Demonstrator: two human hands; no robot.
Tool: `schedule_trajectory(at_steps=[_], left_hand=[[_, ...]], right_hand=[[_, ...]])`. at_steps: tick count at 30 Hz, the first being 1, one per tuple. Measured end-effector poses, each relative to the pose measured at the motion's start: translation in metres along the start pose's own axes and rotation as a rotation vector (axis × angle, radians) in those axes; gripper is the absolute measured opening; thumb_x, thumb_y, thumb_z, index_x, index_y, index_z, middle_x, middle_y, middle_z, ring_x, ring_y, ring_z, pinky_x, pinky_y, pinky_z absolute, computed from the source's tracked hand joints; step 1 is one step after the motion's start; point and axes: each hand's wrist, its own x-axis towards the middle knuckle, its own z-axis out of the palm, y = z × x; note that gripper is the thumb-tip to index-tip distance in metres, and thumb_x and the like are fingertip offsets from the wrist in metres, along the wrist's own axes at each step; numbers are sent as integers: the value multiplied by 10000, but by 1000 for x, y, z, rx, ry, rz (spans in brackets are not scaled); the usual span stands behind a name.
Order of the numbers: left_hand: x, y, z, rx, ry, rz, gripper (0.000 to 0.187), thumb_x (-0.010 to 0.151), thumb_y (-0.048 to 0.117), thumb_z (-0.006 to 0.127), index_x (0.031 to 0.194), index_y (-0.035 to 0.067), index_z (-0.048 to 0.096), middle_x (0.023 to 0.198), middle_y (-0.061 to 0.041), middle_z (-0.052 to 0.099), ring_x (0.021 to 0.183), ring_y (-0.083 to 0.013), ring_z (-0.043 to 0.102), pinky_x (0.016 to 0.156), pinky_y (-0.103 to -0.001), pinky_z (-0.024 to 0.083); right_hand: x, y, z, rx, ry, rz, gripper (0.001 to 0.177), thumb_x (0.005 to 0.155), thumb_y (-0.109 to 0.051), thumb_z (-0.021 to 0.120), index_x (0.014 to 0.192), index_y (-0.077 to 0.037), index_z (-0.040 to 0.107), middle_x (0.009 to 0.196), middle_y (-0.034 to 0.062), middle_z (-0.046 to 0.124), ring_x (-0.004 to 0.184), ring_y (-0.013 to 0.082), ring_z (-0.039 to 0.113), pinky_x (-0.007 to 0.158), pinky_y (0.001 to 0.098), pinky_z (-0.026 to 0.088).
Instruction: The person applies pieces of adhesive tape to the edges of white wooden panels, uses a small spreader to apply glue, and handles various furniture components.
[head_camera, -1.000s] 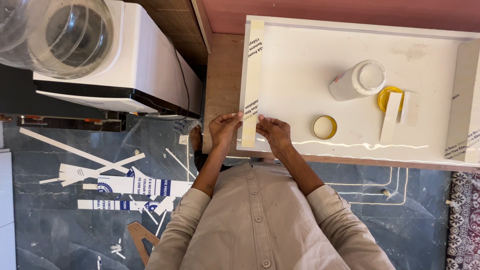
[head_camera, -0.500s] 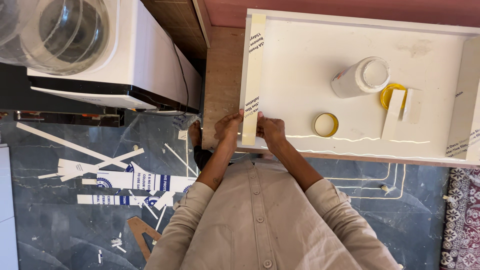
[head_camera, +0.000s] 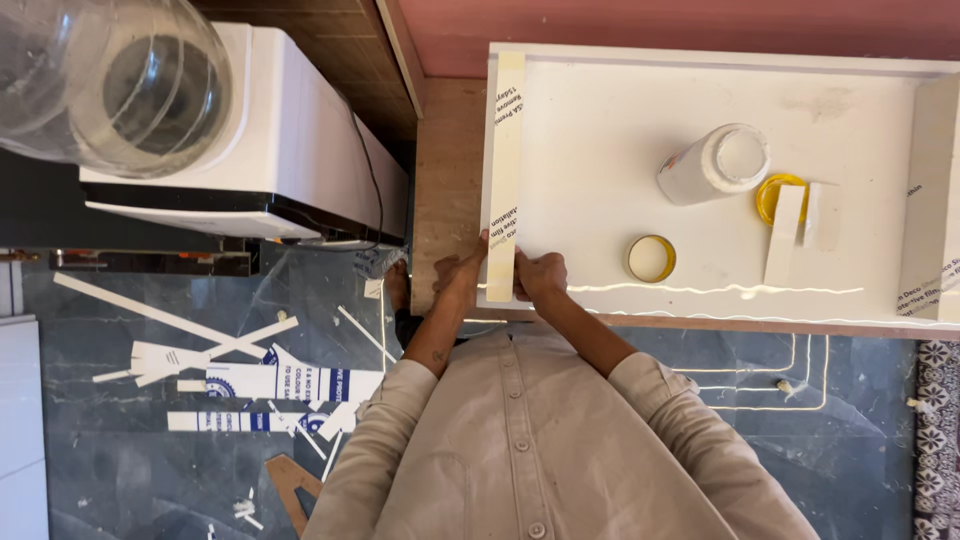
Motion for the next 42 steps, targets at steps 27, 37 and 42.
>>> schedule_trajectory(at_steps=[27, 37, 42], left_hand=[[-153, 33, -32, 200, -308, 1332, 441, 946, 70, 721, 1352, 85, 549, 1361, -119, 549, 1237, -295, 596, 1074, -403, 521], [-218, 60, -90, 172, -405, 1602, 548, 831, 107, 812, 1347, 63, 634, 1365, -110, 565, 1226, -307, 578, 1010, -397, 539], [-212, 58, -93, 106, -342, 1628, 306, 820, 116, 874, 1097, 68, 752, 1235, -63, 641, 1157, -273, 595, 948, -376, 548]], right_hand=[[-64, 49, -148, -67, 321, -729, 191, 926, -109, 706, 1085, -3, 693, 1129, 194, 701, 1107, 289, 648, 1026, 435, 463], [-165, -16, -125, 535, -439, -686, 759, 1104, -522, 236, 1417, 99, 541, 1101, 196, 730, 1048, 262, 673, 1021, 424, 483], [-176, -15, -125, 325, -411, -732, 754, 1097, -498, 244, 1541, 90, 403, 1345, 164, 661, 1313, 215, 551, 1175, 366, 323]])
